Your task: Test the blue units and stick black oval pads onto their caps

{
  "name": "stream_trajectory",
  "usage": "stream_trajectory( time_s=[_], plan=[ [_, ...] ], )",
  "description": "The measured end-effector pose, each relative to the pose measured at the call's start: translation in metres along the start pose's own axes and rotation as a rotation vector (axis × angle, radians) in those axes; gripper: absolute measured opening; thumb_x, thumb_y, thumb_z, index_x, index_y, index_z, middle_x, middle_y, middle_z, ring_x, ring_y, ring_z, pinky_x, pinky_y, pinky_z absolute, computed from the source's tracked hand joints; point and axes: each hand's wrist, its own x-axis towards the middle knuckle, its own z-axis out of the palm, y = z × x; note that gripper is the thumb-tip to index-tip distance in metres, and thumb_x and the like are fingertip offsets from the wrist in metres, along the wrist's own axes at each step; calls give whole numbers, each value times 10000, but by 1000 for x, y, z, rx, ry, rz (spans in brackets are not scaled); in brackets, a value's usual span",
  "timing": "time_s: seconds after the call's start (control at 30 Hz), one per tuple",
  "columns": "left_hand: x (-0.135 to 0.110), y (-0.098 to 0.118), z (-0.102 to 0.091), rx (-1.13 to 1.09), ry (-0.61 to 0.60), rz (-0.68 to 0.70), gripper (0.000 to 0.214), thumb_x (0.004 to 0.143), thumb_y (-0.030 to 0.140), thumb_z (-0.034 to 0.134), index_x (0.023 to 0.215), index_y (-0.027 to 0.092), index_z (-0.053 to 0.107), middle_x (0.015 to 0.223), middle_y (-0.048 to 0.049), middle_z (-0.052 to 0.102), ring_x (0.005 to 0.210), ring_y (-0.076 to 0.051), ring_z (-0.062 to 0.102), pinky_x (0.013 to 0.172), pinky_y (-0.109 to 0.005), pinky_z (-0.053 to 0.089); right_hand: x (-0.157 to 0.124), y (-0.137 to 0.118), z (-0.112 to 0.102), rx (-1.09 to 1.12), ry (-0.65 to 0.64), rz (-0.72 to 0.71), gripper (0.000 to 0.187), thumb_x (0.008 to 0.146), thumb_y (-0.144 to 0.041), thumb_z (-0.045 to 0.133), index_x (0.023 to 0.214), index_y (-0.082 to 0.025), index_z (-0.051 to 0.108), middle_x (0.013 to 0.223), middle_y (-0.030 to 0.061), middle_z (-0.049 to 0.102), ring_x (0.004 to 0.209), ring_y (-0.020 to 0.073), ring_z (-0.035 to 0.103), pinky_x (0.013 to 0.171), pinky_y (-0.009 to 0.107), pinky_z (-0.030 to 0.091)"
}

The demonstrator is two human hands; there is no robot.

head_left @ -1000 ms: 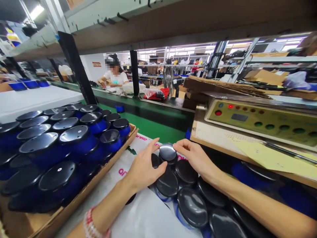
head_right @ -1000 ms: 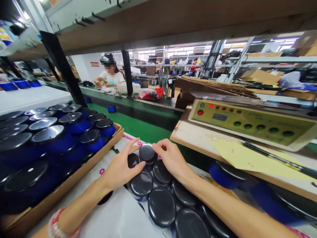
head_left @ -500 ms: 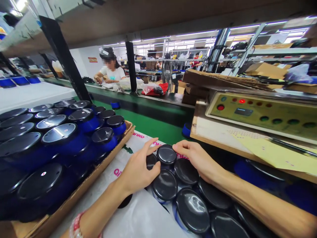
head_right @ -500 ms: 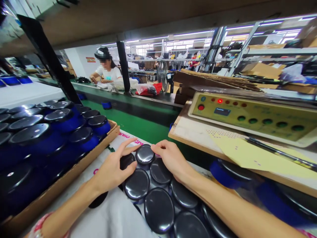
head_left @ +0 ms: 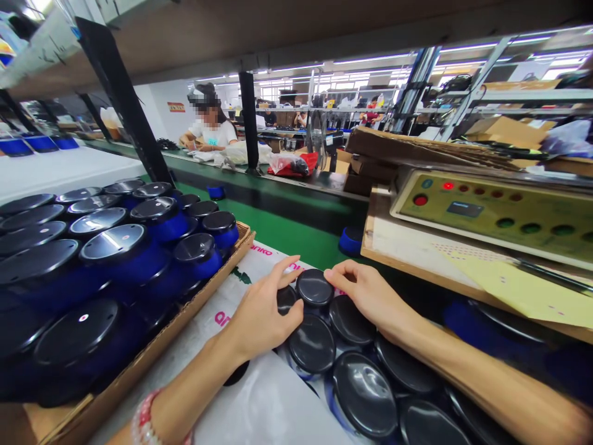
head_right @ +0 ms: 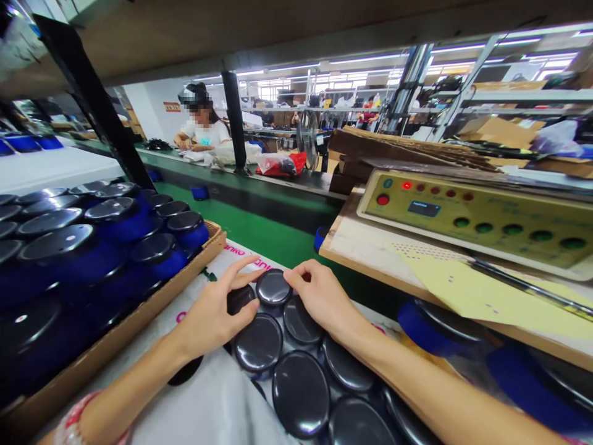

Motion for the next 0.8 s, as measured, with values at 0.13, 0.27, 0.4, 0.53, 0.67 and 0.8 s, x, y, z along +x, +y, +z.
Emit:
stream_trajectory(
  time_s=[0.13,0.27,0.4,0.53,0.67,0.8],
  plan=[
    [0,0,0,-9,7,5,602,792,195,530,1338,290,297,1234,10,609,1167,-158,537,992,-307,410,0,2,1,-56,18,-52,303,762,-487,527,677,-197,521,643,0,555,586,141,479,557,271,359],
    [-1,2,0,-16,-1,5,602,791,190,531,1339,284,301,1240,1,604,1179,-162,529,999,-314,407,0,3,2,-88,40,-114,289,777,-472,518,668,-205,500,667,8,564,606,152,500,575,282,382],
    [0,2,0,18,-8,15,586,796,191,525,1336,277,313,1247,-4,599,1157,-161,545,984,-310,421,0,3,3,-131,64,-168,257,794,-421,513,648,-211,481,678,9,556,617,157,504,585,291,390],
    [-1,0,1,120,5,75,518,845,279,498,1336,229,342,1278,-43,570,1155,-184,536,982,-345,425,0,3,4,-211,106,-245,211,806,-331,514,639,-213,463,697,5,533,647,159,508,618,298,391],
    [-5,1,2,370,47,213,487,874,401,465,1295,158,442,1247,-108,578,1164,-266,495,976,-460,403,0,3,4,-270,113,-283,201,810,-277,526,632,-211,457,718,1,513,658,153,502,620,290,383],
    [-6,3,0,505,-27,394,541,889,467,424,1324,145,438,1382,-103,462,1280,-296,372,1053,-516,302,-2,2,4,-301,130,-252,197,807,-300,548,650,-210,472,753,6,488,656,155,482,619,293,376]
  ],
)
